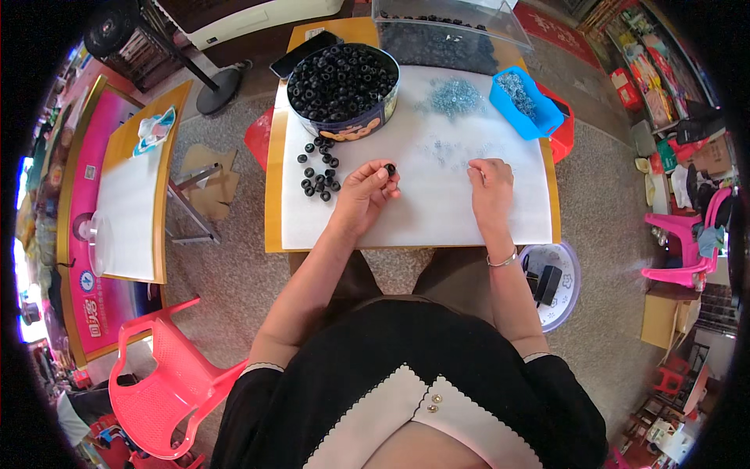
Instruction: The person assembles small black plastic components with clear plastic inserts by hand, taking parts from plastic bins and fitting them together.
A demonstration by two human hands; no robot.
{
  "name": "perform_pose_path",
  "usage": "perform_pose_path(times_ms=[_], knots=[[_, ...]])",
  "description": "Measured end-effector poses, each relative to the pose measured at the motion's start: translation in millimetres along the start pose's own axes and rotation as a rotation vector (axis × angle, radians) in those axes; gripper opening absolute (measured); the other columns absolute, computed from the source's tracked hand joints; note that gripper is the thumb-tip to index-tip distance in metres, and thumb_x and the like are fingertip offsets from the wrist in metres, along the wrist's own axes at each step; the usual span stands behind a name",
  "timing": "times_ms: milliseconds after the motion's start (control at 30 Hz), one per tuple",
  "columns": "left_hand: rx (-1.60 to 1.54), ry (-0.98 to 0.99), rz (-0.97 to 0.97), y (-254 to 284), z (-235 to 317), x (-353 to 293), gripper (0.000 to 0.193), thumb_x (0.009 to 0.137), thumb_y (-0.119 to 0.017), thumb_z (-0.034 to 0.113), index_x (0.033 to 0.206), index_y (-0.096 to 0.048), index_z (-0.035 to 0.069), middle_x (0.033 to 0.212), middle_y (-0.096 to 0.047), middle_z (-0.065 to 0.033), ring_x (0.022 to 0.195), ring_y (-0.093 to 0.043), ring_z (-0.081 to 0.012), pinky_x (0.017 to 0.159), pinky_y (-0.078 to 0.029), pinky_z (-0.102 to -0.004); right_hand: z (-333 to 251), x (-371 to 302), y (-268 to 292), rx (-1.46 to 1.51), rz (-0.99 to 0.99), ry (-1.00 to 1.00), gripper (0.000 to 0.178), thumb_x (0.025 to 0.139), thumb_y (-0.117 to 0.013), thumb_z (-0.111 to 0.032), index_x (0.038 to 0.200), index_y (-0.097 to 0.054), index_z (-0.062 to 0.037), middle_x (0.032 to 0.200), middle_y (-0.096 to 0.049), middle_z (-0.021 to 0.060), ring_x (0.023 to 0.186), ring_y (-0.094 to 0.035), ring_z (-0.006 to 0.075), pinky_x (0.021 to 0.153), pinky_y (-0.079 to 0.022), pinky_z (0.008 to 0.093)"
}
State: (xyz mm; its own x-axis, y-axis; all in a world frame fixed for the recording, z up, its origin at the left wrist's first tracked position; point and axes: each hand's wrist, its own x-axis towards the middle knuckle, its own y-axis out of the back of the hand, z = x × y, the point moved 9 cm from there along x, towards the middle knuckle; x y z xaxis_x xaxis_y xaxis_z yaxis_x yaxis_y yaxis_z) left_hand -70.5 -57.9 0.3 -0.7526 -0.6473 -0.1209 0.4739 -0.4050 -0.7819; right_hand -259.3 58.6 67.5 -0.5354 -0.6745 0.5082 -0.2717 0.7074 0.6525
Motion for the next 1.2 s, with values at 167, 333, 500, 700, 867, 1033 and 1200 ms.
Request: perform_pose_path(times_ms=[167, 333, 500, 700, 867, 1033, 1200], knots=[[0.016, 0.011, -0.009, -2.5, -0.8, 0.4, 0.018, 0.087, -0.058, 0.012, 0.101, -0.058, 0.001, 0.086, -0.059, -0.0071, 0.073, -0.056, -0.0132, 0.068, -0.05, -0.0275, -8.2, 1.6, -4.1, -0.12, -0.042, 0.058, 0.01, 0.074, -0.063, -0.006, 0.084, -0.064, -0.006, 0.083, -0.059, 0.0075, 0.085, -0.053, 0.0259, 0.078, -0.041, 0.036], [0.031, 0.025, 0.006, -3.9, -1.2, 0.3, 0.019, 0.088, -0.057, 0.013, 0.101, -0.057, 0.0, 0.084, -0.058, -0.0066, 0.072, -0.055, -0.0132, 0.067, -0.05, -0.0272, -2.9, 3.6, -5.2, -0.081, -0.032, 0.046, 0.007, 0.074, -0.062, -0.005, 0.081, -0.062, -0.0055, 0.084, -0.059, 0.0073, 0.085, -0.052, 0.0265, 0.078, -0.04, 0.0363], [0.048, 0.043, -0.002, -3.6, -0.3, -1.1, 0.021, 0.088, -0.058, 0.014, 0.103, -0.056, 0.0, 0.089, -0.058, -0.008, 0.074, -0.055, -0.0137, 0.069, -0.049, -0.0279, -14.3, -0.3, -0.4, 0.019, -0.006, 0.066, 0.004, 0.078, -0.061, -0.005, 0.082, -0.062, -0.0051, 0.082, -0.06, 0.0052, 0.079, -0.054, 0.0194, 0.072, -0.042, 0.0309], [0.039, 0.077, -0.041, -8.4, -3.6, -1.6, 0.018, 0.088, -0.057, 0.01, 0.102, -0.058, -0.001, 0.089, -0.062, -0.0095, 0.074, -0.058, -0.0134, 0.071, -0.05, -0.0278, -24.7, -8.0, -19.0, 0.543, -0.178, -0.289, 0.008, 0.082, -0.061, -0.008, 0.087, -0.061, -0.0013, 0.077, -0.063, 0.0044, 0.068, -0.055, 0.0091, 0.065, -0.045, 0.0231], [0.129, 0.092, -0.003, -7.7, -5.9, -2.5, 0.02, 0.087, -0.057, 0.009, 0.104, -0.059, -0.002, 0.09, -0.063, -0.0094, 0.073, -0.058, -0.013, 0.071, -0.049, -0.0268, -71.6, -6.1, -31.4, 0.652, -0.289, -0.158, 0.006, 0.082, -0.06, -0.004, 0.087, -0.061, -0.0013, 0.079, -0.062, 0.0036, 0.07, -0.055, 0.0089, 0.065, -0.045, 0.0225], [0.121, 0.06, -0.023, -7.0, -4.6, -2.4, 0.02, 0.087, -0.058, 0.008, 0.104, -0.06, -0.002, 0.09, -0.063, -0.0092, 0.073, -0.058, -0.0137, 0.069, -0.049, -0.0268, -98.9, -4.6, -36.1, 0.621, -0.331, -0.048, 0.007, 0.081, -0.059, -0.002, 0.088, -0.06, 0.0, 0.081, -0.06, 0.0065, 0.07, -0.056, 0.0123, 0.064, -0.045, 0.0238], [0.109, 0.042, -0.038, -6.6, -4.8, -0.6, 0.021, 0.087, -0.059, 0.008, 0.105, -0.06, -0.002, 0.091, -0.063, -0.0091, 0.074, -0.058, -0.0143, 0.069, -0.048, -0.0266, -97.5, -5.6, -40.8, 0.599, -0.333, -0.034, 0.007, 0.081, -0.059, -0.002, 0.088, -0.06, -0.0001, 0.081, -0.059, 0.0083, 0.069, -0.056, 0.015, 0.062, -0.045, 0.025]])
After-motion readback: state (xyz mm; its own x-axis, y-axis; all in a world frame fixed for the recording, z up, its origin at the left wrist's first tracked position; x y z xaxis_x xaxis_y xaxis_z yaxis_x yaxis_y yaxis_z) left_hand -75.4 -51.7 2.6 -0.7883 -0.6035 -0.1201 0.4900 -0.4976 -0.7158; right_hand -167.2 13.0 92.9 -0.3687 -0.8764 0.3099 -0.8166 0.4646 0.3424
